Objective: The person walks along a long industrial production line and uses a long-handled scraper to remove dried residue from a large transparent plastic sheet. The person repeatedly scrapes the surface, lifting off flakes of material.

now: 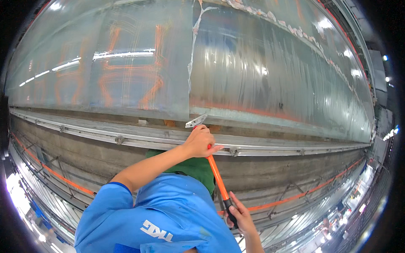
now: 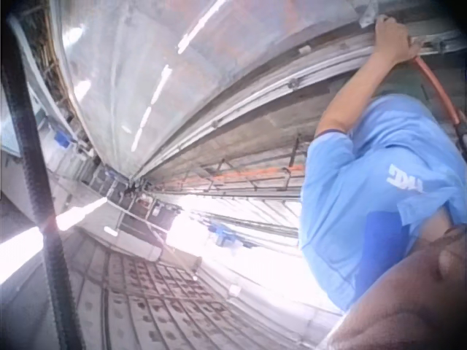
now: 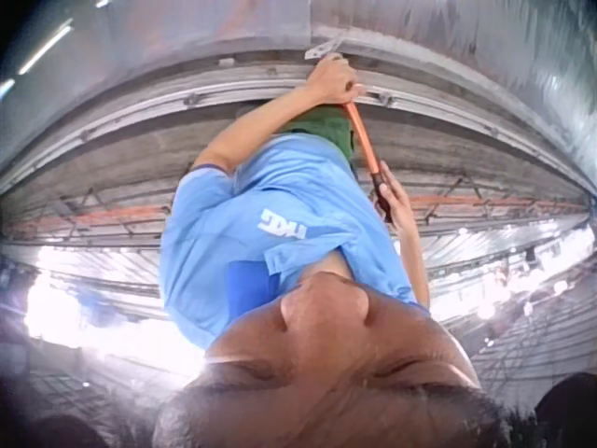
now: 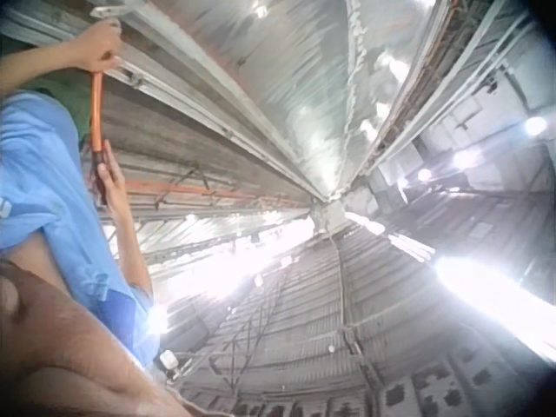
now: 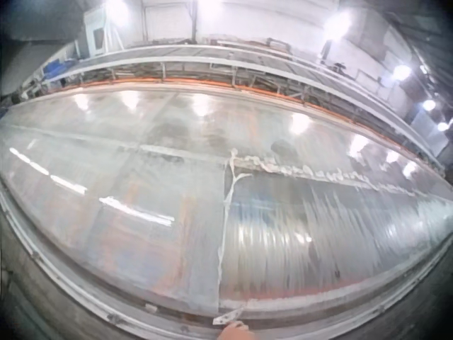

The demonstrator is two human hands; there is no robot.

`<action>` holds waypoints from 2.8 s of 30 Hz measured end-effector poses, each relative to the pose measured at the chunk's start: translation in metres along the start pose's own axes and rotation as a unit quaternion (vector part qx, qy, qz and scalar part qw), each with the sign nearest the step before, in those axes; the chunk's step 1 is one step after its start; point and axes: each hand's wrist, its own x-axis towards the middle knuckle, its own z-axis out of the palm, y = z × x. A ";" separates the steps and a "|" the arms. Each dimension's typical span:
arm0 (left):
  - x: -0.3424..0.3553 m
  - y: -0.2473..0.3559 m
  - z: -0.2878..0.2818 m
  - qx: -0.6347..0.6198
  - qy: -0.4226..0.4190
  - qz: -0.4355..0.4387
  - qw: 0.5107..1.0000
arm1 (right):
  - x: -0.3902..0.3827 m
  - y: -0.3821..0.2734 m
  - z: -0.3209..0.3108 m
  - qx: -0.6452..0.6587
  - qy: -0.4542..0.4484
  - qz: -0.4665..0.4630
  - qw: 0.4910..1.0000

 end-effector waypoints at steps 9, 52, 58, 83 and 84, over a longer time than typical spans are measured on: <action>-0.008 -0.046 -0.034 -0.096 0.044 0.095 0.990 | 0.012 0.015 0.116 -0.018 0.075 0.007 0.997; 0.373 -0.294 -0.263 -0.066 0.191 0.091 0.975 | 0.188 -0.393 0.319 0.082 -0.062 -0.204 0.973; 0.238 -0.180 -0.209 -0.076 0.303 0.078 0.947 | 0.124 -0.298 0.271 -0.282 0.139 -0.282 0.907; -0.050 -0.039 -0.029 -0.140 0.097 0.047 0.984 | 0.000 0.055 0.154 0.115 -0.026 -0.035 0.992; -0.053 -0.041 -0.027 -0.144 0.101 0.039 0.984 | -0.002 0.051 0.161 0.104 -0.020 -0.031 0.994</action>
